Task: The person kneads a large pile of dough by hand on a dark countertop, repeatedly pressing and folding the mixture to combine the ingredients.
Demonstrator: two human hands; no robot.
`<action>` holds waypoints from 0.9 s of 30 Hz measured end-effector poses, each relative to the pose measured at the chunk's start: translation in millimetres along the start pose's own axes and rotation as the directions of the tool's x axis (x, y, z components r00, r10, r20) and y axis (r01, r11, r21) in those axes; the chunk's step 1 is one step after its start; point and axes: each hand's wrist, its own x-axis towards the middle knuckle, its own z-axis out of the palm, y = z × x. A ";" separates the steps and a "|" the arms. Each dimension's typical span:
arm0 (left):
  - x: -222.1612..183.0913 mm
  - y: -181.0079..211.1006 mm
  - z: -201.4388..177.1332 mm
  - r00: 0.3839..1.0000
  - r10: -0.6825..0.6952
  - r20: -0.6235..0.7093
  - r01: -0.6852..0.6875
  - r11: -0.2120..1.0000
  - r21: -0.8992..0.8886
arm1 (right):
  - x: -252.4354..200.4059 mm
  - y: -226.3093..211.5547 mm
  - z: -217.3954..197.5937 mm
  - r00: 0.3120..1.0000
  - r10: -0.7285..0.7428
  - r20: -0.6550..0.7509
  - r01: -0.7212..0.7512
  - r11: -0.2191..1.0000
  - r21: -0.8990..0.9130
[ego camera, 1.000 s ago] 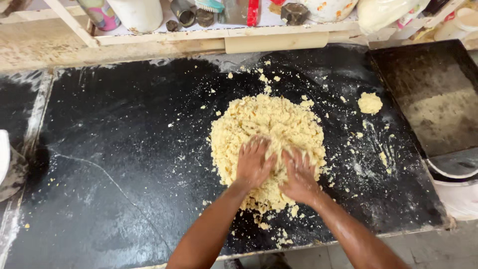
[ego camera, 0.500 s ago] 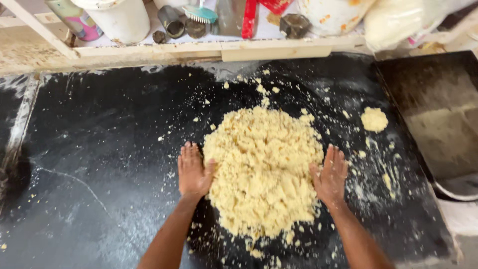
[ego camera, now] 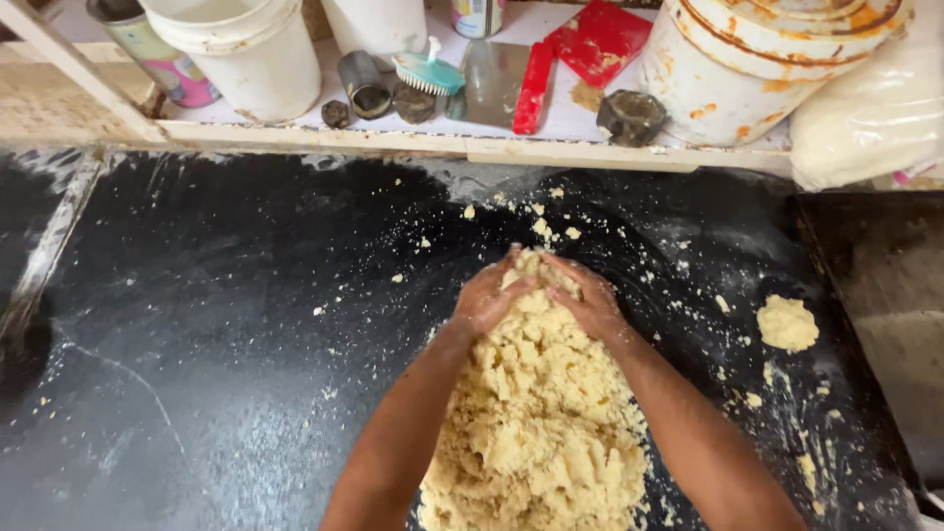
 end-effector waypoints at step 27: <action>-213.6 -61.7 112.7 0.803 0.595 -0.024 -0.382 0.546 0.746 | -222.2 -144.9 73.7 0.998 -0.030 0.054 0.062 0.530 -0.846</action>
